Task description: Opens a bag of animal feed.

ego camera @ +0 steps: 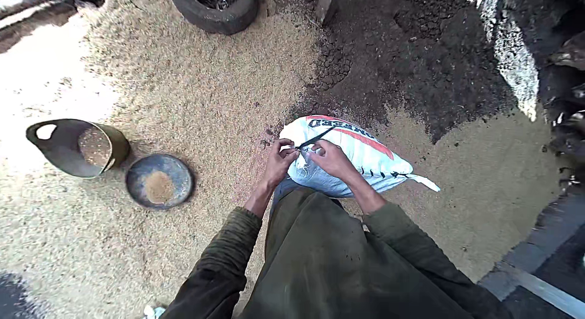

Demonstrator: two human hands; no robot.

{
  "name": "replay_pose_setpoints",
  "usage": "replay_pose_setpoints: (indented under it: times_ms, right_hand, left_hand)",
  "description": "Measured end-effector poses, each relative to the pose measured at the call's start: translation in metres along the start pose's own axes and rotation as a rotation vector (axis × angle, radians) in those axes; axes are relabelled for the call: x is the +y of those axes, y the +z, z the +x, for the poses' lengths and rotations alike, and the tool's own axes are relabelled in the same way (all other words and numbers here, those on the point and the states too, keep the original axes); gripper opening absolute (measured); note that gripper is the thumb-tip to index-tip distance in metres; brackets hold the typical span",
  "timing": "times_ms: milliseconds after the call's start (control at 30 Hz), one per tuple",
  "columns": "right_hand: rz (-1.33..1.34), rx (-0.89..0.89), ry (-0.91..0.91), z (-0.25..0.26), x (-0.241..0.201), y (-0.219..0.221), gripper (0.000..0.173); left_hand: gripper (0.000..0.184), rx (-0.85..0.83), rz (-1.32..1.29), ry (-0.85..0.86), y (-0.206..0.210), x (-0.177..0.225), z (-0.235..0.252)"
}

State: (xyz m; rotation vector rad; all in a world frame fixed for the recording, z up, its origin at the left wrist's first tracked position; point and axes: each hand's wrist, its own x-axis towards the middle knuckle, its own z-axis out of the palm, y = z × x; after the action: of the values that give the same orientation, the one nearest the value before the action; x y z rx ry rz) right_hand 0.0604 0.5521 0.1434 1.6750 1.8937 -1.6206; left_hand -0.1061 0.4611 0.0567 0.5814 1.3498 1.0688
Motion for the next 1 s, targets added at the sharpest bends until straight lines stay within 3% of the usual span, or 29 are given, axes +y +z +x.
replay_pose_setpoints:
  times_ms: [167, 300, 500, 600, 767, 833, 1000]
  right_hand:
    - [0.008, 0.062, -0.106, 0.033, -0.012, 0.012, 0.023]
    - [-0.031, -0.037, -0.087, 0.040, -0.024, 0.002, 0.015]
    - [-0.135, -0.083, -0.195, 0.053, -0.012, -0.002, 0.012]
    - [-0.138, -0.090, -0.218, 0.055, -0.011, -0.004, 0.013]
    - [-0.197, -0.125, -0.331, 0.058, -0.009, -0.007, 0.014]
    - [-0.239, -0.128, -0.377, 0.059, -0.012, -0.006, 0.013]
    - [-0.369, -0.177, -0.428, 0.066, -0.018, -0.002, 0.016]
  left_hand:
    - [0.049, 0.016, -0.074, -0.012, 0.005, -0.006, 0.002]
    - [0.055, 0.048, -0.050, 0.019, 0.009, -0.013, 0.004]
    - [0.059, 0.141, -0.094, 0.056, 0.022, -0.010, 0.005]
    - [0.058, 0.249, -0.283, -0.048, 0.029, -0.011, 0.002]
    - [0.036, 0.224, -0.550, -0.343, 0.033, 0.000, -0.002]
    - [0.022, 0.211, -0.632, -0.346, 0.035, -0.002, -0.002]
    - [0.024, 0.177, -0.738, -0.365, 0.033, -0.008, 0.000]
